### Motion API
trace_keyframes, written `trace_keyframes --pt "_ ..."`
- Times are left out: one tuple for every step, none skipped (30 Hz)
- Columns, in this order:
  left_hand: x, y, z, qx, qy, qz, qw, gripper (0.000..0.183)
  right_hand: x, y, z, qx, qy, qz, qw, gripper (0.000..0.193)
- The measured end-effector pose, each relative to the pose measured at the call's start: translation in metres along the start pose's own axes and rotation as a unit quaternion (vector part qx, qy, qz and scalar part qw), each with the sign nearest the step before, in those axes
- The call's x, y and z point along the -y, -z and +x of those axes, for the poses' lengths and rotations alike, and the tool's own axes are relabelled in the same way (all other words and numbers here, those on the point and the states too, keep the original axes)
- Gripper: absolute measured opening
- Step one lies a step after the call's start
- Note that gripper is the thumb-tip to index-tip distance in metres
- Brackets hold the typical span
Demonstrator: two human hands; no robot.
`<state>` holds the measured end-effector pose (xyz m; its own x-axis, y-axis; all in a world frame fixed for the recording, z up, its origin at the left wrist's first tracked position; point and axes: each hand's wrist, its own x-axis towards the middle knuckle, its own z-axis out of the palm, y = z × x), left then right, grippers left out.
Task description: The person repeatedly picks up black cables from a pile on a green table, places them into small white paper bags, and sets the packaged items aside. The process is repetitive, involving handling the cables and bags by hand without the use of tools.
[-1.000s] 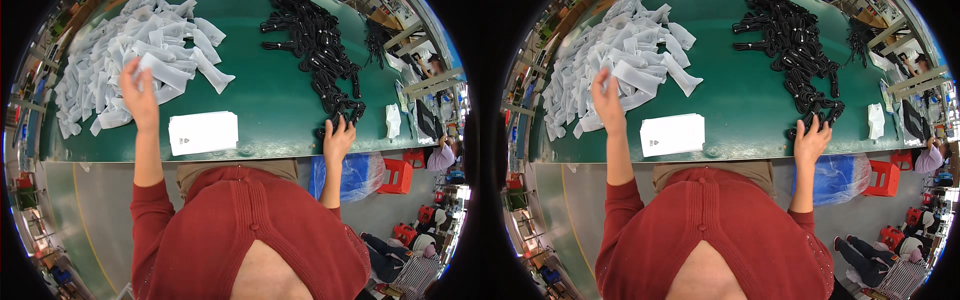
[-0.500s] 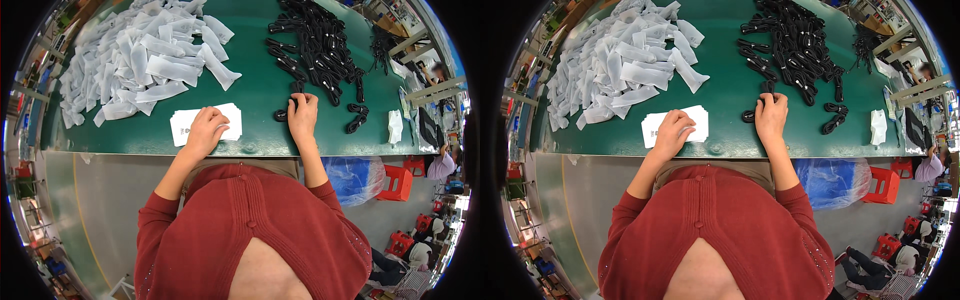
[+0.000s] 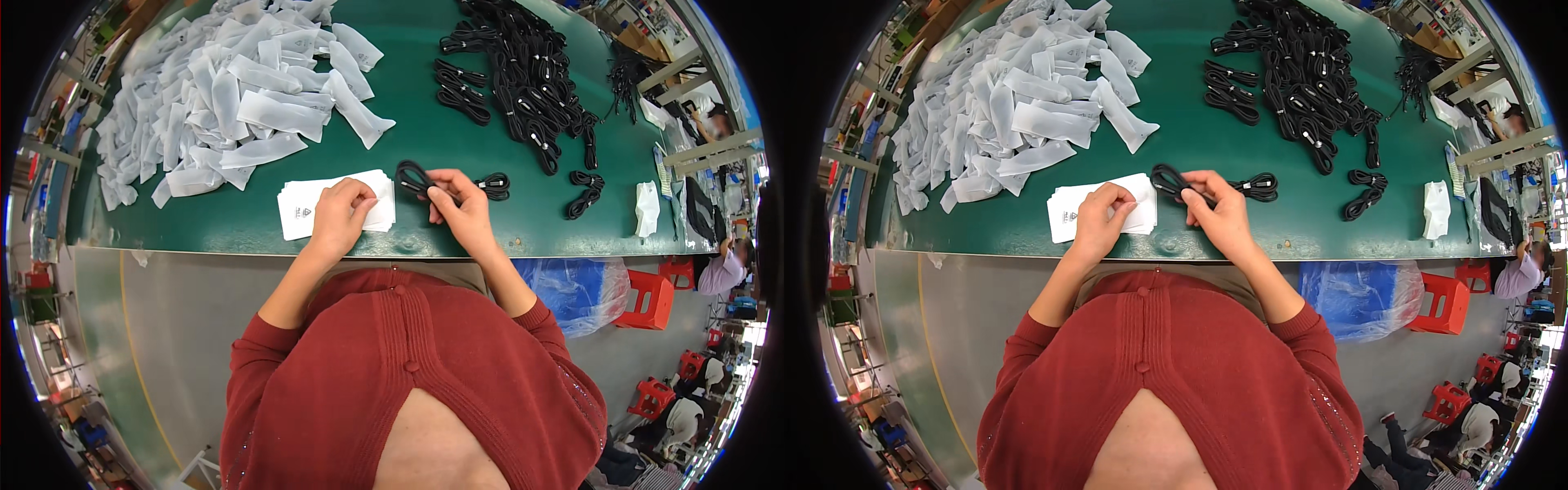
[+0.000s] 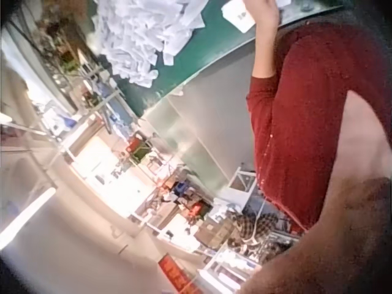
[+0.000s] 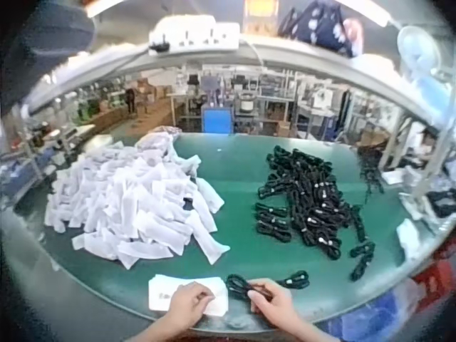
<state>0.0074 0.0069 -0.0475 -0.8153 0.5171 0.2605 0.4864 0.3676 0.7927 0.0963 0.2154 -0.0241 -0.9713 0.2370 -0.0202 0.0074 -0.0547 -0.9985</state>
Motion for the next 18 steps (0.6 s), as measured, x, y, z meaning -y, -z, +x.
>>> trace_keyframes --pt "-0.001 0.001 0.0 -0.007 0.014 -0.021 1.0 0.006 -0.002 -0.004 -0.002 -0.002 0.0 -0.026 1.0 0.023" --pt "0.0 0.001 -0.002 -0.013 0.011 -0.022 1.0 0.006 -0.003 -0.006 -0.005 0.001 0.001 -0.047 0.999 0.023" --pt "0.002 0.001 -0.003 -0.018 0.008 -0.024 1.0 0.006 -0.003 -0.007 -0.006 0.003 0.003 -0.069 0.998 0.022" --pt "0.002 0.0 -0.004 -0.024 0.005 -0.025 0.999 0.006 -0.004 -0.008 -0.007 -0.004 0.042 -0.115 0.992 0.023" --pt "0.002 0.001 -0.004 -0.027 0.003 -0.032 0.999 0.006 -0.007 -0.01 -0.008 -0.011 0.081 -0.161 0.984 0.023" --pt "0.002 0.0 -0.004 -0.031 0.001 -0.04 0.999 0.006 -0.008 -0.01 -0.008 -0.018 0.12 -0.207 0.971 0.024" --pt "0.002 0.0 -0.005 -0.035 -0.001 -0.048 0.998 0.006 -0.008 -0.01 -0.008 -0.014 0.158 -0.244 0.957 0.025" --pt "0.002 0.0 -0.005 -0.03 0.0 -0.056 0.998 0.006 -0.008 -0.009 -0.008 -0.011 0.194 -0.281 0.94 0.025" --pt "0.002 0.0 -0.005 -0.025 0.002 -0.063 0.998 0.006 -0.008 -0.009 -0.008 -0.006 0.231 -0.315 0.92 0.026" --pt "0.003 0.0 -0.006 -0.02 0.005 -0.069 0.997 0.005 -0.007 -0.011 -0.009 -0.004 0.242 -0.326 0.914 0.028" --pt "0.002 0.0 -0.006 -0.022 -0.003 -0.073 0.997 0.006 -0.005 -0.011 -0.009 0.014 0.243 -0.342 0.908 0.028" --pt "0.001 0.0 -0.006 -0.023 -0.011 -0.077 0.997 0.006 -0.002 -0.01 -0.01 0.032 0.243 -0.358 0.901 0.028" --pt "0.0 0.001 -0.007 -0.025 -0.019 -0.081 0.996 0.006 -0.001 -0.009 -0.01 0.05 0.244 -0.374 0.893 0.028" --pt "-0.002 0.002 -0.007 -0.019 -0.043 -0.066 0.997 0.006 -0.003 -0.008 -0.009 0.066 0.236 -0.375 0.894 0.027" --pt "-0.006 0.004 -0.007 -0.011 -0.068 -0.052 0.996 0.007 -0.007 -0.007 -0.008 0.063 0.228 -0.335 0.912 0.024" --pt "-0.009 0.006 -0.007 -0.003 -0.093 -0.038 0.995 0.008 -0.013 -0.008 -0.006 0.059 0.22 -0.294 0.928 0.022" --pt "-0.013 0.008 -0.005 0.002 -0.12 -0.026 0.992 0.008 -0.015 -0.008 -0.005 0.055 0.211 -0.252 0.943 0.02" --pt "-0.016 0.01 -0.005 0.005 -0.146 -0.013 0.989 0.009 -0.01 -0.009 -0.005 0.065 0.077 -0.199 0.975 0.018"
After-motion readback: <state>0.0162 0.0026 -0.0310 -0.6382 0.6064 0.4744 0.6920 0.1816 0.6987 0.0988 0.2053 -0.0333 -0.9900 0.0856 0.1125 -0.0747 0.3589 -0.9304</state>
